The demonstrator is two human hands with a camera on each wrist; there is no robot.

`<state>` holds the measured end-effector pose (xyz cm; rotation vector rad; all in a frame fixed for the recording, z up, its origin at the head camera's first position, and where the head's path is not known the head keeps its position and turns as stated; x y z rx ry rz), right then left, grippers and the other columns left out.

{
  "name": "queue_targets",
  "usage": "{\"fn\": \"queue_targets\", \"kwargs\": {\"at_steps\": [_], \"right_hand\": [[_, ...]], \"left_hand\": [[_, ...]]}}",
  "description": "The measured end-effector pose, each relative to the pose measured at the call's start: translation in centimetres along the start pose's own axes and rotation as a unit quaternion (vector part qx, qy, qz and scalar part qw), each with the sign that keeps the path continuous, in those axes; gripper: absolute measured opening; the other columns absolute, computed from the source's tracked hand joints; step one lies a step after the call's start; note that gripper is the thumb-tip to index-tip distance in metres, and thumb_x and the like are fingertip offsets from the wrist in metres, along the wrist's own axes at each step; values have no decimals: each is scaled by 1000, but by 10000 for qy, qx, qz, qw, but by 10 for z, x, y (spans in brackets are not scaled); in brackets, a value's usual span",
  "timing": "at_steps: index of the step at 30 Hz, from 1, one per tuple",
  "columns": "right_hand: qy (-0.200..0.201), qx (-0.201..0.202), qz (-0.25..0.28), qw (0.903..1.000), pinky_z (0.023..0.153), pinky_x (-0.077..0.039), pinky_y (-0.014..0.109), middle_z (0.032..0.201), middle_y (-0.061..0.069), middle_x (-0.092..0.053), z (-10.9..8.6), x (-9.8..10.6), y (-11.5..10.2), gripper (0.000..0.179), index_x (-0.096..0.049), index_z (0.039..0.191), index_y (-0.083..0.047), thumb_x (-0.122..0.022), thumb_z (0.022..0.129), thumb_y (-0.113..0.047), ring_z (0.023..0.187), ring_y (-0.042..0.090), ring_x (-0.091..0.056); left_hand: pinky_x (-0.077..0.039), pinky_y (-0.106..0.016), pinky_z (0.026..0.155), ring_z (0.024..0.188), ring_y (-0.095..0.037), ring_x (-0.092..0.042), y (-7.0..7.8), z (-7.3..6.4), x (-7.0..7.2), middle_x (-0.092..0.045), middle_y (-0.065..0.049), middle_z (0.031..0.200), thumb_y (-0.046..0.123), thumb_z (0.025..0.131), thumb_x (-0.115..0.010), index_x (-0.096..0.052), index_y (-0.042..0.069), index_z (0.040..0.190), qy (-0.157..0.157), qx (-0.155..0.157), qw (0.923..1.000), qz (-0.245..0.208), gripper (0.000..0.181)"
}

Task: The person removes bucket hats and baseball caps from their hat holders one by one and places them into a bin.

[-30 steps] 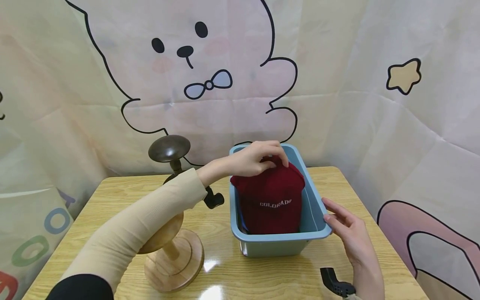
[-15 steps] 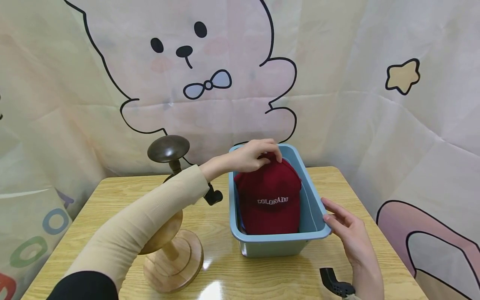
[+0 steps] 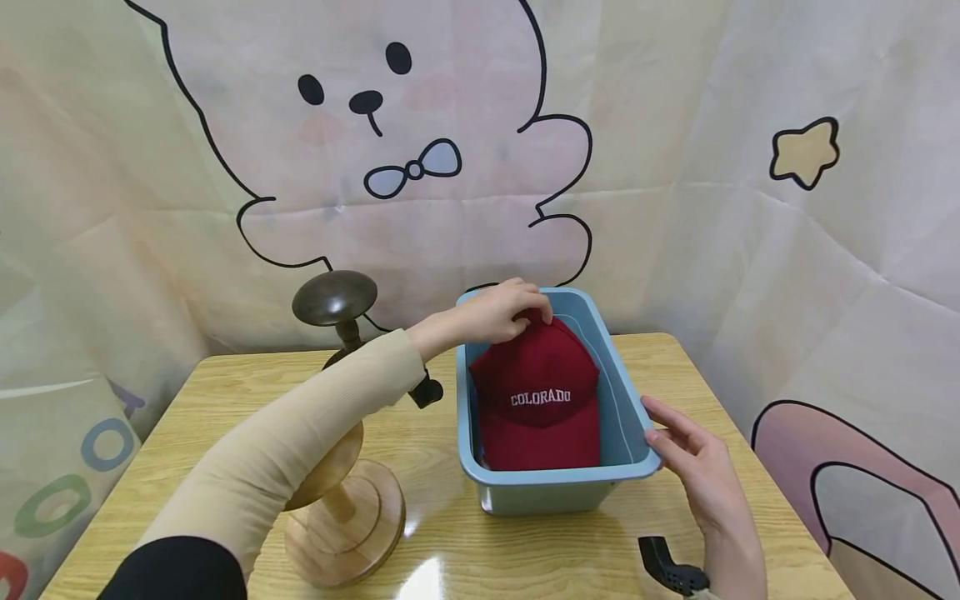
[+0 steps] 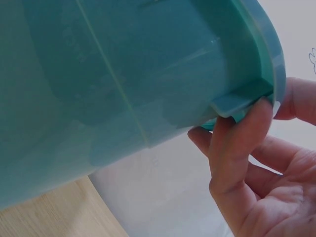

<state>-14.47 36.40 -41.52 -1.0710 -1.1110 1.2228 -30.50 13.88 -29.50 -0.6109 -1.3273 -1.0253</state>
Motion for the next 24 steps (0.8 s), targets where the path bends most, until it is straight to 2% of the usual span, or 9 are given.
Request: {"fn": "queue_targets", "kwargs": {"at_steps": [6, 12, 17, 24], "right_hand": [[-28, -16, -32, 10000, 78, -52, 15, 114, -16, -63, 0, -1, 0, 46, -48, 141, -9, -52, 96, -2, 91, 1, -66], [-33, -35, -80, 10000, 78, -52, 15, 112, -15, -64, 0, -3, 0, 46, -47, 142, -9, -52, 96, -3, 91, 1, -66], [-33, -34, -67, 10000, 78, -52, 15, 114, -15, -64, 0, -2, 0, 47, -46, 142, -8, -53, 96, -3, 92, 0, -66], [-19, -39, -74, 10000, 78, -52, 14, 116, -17, -63, -1, -2, 1, 47, -46, 142, -8, -53, 96, -2, 93, 0, -66]], "left_hand": [[-45, -28, 84, 111, -16, -46, -1, -1, -7, -59, 3, 122, 12, 91, -52, -62, 23, 116, -251, 246, 9984, 437, 30], [-46, -29, 89, 121, -16, -41, -4, -1, -14, -42, 0, 140, 32, 88, -59, -58, 26, 123, -413, 396, 9957, 731, 35], [-47, -28, 86, 118, -15, -39, -4, 0, -19, -40, 1, 134, 46, 84, -63, -57, 27, 127, -478, 472, 9931, 965, 47], [-45, -29, 86, 122, -14, -35, -1, 0, -32, -36, 1, 134, 57, 80, -66, -44, 25, 141, -929, 559, 9857, 1294, 73]]}}
Point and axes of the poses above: each hand's wrist, its own z-axis towards the middle knuckle, its own x-axis out of the back of the hand, y = z × x, the point moved 5 cm from there along z, towards the middle knuckle
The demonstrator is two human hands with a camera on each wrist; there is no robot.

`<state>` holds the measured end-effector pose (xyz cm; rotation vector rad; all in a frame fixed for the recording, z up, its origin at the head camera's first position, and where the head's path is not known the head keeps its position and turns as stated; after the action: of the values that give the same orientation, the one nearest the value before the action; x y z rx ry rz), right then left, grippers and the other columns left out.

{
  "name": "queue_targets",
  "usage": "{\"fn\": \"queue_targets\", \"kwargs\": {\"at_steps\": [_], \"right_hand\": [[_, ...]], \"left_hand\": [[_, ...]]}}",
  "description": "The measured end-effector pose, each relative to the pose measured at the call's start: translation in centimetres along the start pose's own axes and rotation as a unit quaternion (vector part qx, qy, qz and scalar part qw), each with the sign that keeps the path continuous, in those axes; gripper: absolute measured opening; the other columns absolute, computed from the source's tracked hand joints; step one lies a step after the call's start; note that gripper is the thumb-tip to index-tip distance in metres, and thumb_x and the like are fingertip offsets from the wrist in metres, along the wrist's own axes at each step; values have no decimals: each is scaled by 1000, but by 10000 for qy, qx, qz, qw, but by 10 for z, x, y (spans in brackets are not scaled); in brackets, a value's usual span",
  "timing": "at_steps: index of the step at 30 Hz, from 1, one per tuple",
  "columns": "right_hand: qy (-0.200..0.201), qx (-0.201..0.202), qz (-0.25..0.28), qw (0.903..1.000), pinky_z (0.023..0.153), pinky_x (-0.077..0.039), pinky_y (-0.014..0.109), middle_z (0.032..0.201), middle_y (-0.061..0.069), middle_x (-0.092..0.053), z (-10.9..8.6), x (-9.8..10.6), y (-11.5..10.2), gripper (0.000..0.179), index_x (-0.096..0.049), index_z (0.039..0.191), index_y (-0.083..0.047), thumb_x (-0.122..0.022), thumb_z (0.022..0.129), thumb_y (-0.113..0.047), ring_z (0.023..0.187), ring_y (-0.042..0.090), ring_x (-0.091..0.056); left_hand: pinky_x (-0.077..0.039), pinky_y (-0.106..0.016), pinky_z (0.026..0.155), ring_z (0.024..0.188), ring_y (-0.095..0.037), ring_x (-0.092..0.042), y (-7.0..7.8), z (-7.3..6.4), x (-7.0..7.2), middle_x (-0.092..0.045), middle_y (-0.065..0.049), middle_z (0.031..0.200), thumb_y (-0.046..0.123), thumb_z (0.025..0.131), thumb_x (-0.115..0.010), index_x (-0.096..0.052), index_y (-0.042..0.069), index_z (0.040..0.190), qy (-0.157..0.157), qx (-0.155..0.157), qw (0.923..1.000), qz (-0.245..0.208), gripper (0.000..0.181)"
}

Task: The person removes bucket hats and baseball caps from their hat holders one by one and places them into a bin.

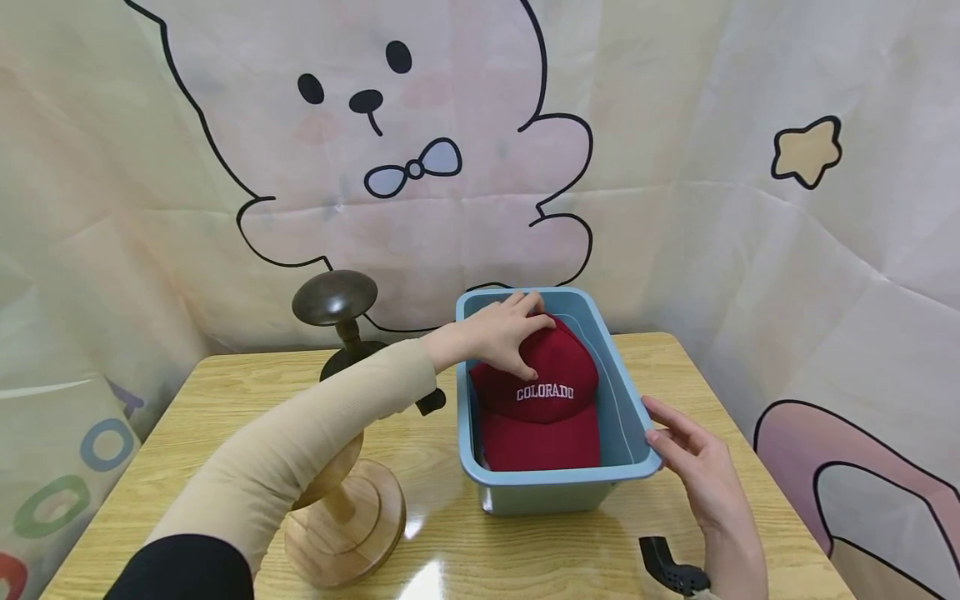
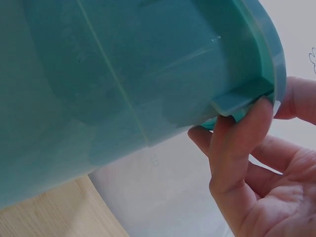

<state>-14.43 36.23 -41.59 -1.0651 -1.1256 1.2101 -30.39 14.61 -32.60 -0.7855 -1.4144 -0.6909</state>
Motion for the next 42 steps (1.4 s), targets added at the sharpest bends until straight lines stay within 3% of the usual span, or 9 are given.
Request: {"fn": "queue_targets", "kwargs": {"at_steps": [7, 15, 24, 32, 37, 42], "right_hand": [[20, 16, 3, 10000, 78, -52, 14, 115, -17, -63, 0, 1, 0, 47, -46, 142, -7, -53, 96, -2, 93, -1, -65], [36, 63, 189, 9998, 77, -52, 15, 114, -15, -64, -1, 2, 2, 46, -51, 139, -12, -51, 96, 2, 92, 1, -65], [113, -1, 215, 9997, 77, -52, 14, 113, -15, -66, -3, 4, 2, 46, -53, 138, -14, -51, 96, 2, 92, 1, -65], [27, 65, -22, 10000, 75, -52, 16, 114, -16, -64, 1, 6, 0, 46, -48, 141, -9, -52, 96, -2, 92, 0, -65], [-73, 82, -1174, 9930, 70, -52, 19, 115, -24, -62, 4, 7, -7, 47, -44, 144, -8, -52, 98, -9, 89, -1, -65], [-153, 99, -2590, 9657, 69, -52, 21, 115, -36, -52, 11, 8, -24, 48, -41, 146, -12, -51, 100, -21, 92, -10, -59]], "left_hand": [[-48, -29, 89, 124, -15, -35, 3, 6, -10, -35, -1, 141, 54, 78, -69, -39, 22, 145, -214, 142, 9997, 52, 81], [-49, -32, 93, 127, -16, -36, 3, 12, -25, -37, 0, 143, 49, 80, -69, -40, 24, 144, -615, 330, 9974, -164, 75], [-50, -32, 93, 128, -16, -38, 4, 16, -39, -40, 0, 143, 49, 79, -70, -39, 25, 145, -791, 449, 9954, -300, 77], [-48, -33, 95, 122, -13, -47, 13, 16, -32, -48, 1, 137, 51, 81, -68, -39, 20, 145, -858, 469, 9933, 622, 77], [-50, -31, 95, 126, -15, -46, 13, 7, -21, -45, 0, 143, 47, 84, -67, -28, 22, 152, -975, 548, 9932, 310, 81], [-51, -31, 92, 124, -15, -48, 8, -5, -6, -45, -1, 143, 43, 89, -62, -29, 27, 152, -1063, 516, 9928, -189, 73]]}}
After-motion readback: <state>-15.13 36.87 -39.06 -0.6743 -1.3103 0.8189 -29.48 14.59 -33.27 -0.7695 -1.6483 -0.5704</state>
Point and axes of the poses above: each hand's wrist, its own z-axis towards the middle knuckle, its own x-axis out of the back of the hand, y = z × x, the point moved 5 cm from there along z, towards the middle knuckle
